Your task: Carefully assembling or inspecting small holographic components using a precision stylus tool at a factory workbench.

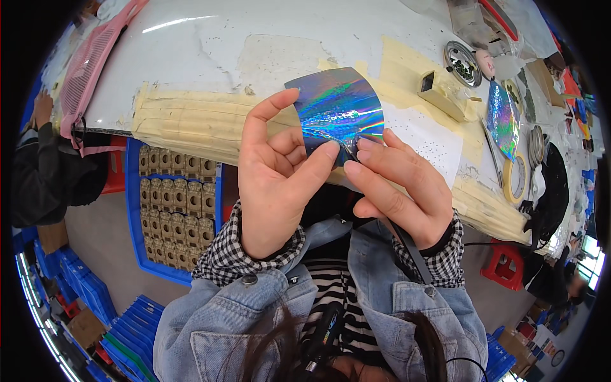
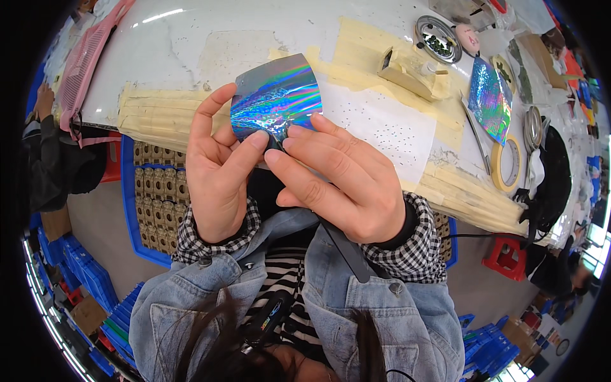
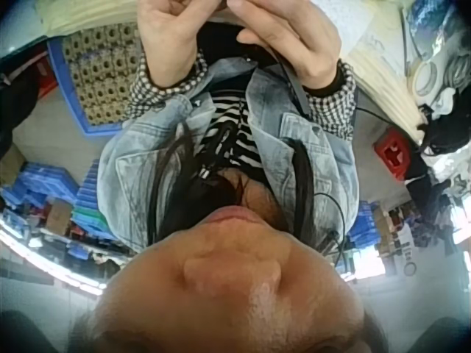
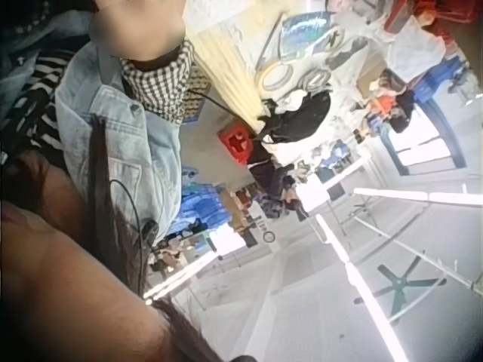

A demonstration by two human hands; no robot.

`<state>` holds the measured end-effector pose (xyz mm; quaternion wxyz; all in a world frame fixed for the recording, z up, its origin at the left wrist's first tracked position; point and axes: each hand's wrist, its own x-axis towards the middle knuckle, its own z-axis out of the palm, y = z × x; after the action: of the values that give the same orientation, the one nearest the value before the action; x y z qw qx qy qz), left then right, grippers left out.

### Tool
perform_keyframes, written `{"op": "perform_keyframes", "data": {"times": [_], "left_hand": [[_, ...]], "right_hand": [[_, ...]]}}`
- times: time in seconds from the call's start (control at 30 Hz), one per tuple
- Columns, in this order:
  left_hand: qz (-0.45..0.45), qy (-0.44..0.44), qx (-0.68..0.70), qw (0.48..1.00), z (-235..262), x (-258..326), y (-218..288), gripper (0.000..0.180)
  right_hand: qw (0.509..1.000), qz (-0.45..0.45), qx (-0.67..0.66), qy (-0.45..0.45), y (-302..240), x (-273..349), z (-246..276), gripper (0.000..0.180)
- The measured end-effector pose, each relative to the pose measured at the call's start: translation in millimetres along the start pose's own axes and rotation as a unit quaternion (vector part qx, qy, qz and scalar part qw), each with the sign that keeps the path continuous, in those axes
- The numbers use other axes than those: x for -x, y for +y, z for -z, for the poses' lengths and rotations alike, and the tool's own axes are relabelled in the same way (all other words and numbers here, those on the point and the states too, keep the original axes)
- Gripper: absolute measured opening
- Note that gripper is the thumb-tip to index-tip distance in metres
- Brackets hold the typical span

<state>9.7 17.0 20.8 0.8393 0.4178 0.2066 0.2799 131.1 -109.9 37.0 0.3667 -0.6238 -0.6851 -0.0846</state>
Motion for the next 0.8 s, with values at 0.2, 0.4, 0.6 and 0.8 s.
{"op": "perform_keyframes", "data": {"times": [0.2,0.4,0.6,0.8], "left_hand": [[-0.002,0.002,0.004,1.000,-0.2,0.0,-0.2,0.061],[-0.018,0.037,0.004,0.999,-0.1,0.0,-2.5,0.059],[-0.059,0.085,0.020,0.994,-1.9,1.3,-7.6,0.056],[-0.052,0.075,0.023,0.996,-0.7,0.2,-5.7,0.055]], "right_hand": [[1.000,0.000,-0.005,-0.002,0.1,0.4,0.7,0.037],[0.999,-0.022,0.024,0.004,-3.5,9.9,14.0,0.038],[0.990,-0.040,0.114,-0.067,5.5,24.4,22.6,0.036],[0.985,-0.027,0.142,-0.095,8.7,18.8,16.3,0.037]]}}
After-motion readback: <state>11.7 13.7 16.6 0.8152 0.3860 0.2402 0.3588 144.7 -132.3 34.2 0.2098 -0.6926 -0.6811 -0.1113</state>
